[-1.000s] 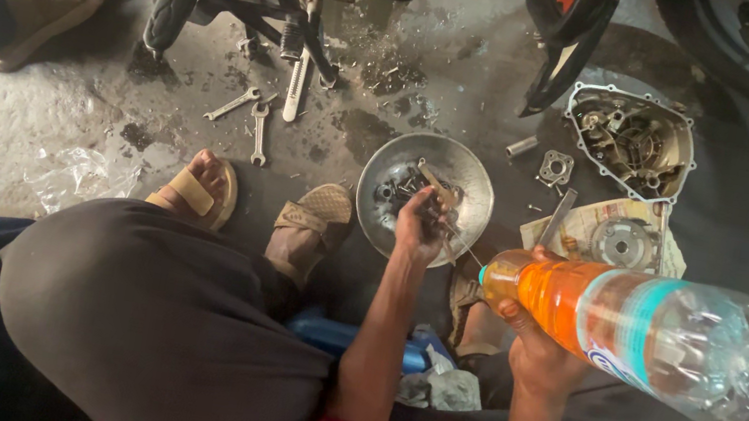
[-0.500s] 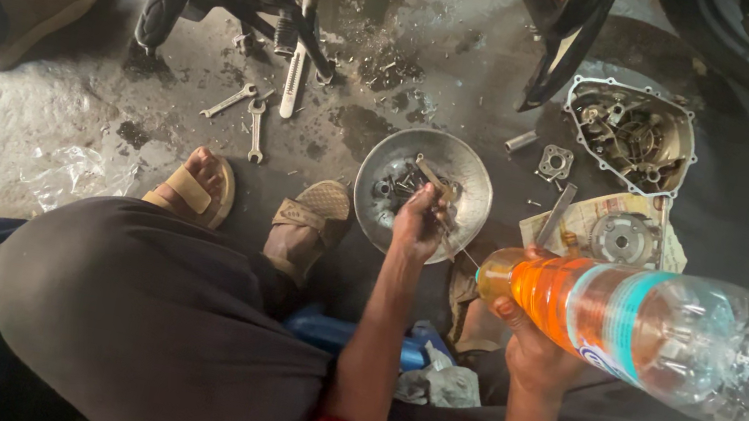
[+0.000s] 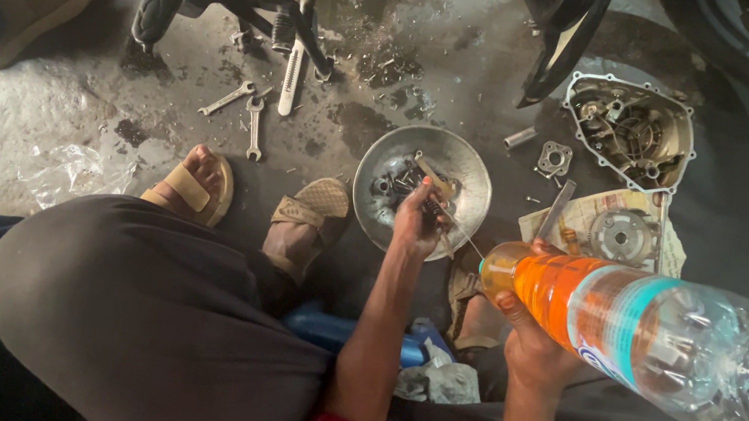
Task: The person sits on a low stool and cleans small mechanical parts in a metal bowl. They pick up individual components, scrub them with a brush, and rinse them with an orange liquid from a plastic bottle. The person handles several small metal pieces one at a time, repeatedly scrubbing and rinsing them.
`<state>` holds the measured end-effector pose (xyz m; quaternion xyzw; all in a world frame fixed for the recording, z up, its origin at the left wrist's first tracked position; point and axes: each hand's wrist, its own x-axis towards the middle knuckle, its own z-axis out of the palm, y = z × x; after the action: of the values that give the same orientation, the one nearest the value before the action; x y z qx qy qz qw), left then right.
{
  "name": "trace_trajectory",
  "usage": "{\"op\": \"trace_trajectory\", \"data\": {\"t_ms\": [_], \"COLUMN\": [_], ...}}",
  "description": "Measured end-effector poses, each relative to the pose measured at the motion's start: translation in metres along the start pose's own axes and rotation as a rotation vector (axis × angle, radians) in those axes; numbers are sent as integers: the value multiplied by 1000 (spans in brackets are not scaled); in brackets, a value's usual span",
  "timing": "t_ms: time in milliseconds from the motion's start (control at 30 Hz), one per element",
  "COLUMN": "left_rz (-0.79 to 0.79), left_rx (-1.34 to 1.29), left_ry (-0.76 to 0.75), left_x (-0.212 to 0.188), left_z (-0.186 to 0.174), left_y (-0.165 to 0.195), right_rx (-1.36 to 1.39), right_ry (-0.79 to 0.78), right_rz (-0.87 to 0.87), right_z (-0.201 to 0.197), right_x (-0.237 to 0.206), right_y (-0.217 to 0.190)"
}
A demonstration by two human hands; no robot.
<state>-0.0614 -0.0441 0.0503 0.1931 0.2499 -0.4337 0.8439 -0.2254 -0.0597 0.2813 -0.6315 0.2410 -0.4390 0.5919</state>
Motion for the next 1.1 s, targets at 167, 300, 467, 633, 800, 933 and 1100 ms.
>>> {"op": "trace_trajectory", "data": {"t_ms": [167,300,467,633,800,933,1100], "left_rz": [10,16,33,64,52,-12,39], "left_rx": [30,24,26,1,-96,-274,-328], "left_ry": [12,20,21,-17,-34,-97,-153], "left_x": [-2,-4,-4,-2,-2,5,19], "left_z": [3,5,2,1,2,5,11], "left_y": [1,2,1,0,2,12,23], "right_rx": [-31,-43,-204,-146,-54,-226,-145], "right_ry": [-12,-2,-81,-74,-90,-153,-140], "right_rz": [-2,-18,-72,-58,-14,-18,106], "right_z": [0,0,-2,-1,1,-2,-4], "right_x": [1,1,1,1,0,-3,-10], "right_y": [0,0,-2,0,0,-4,-4]}}
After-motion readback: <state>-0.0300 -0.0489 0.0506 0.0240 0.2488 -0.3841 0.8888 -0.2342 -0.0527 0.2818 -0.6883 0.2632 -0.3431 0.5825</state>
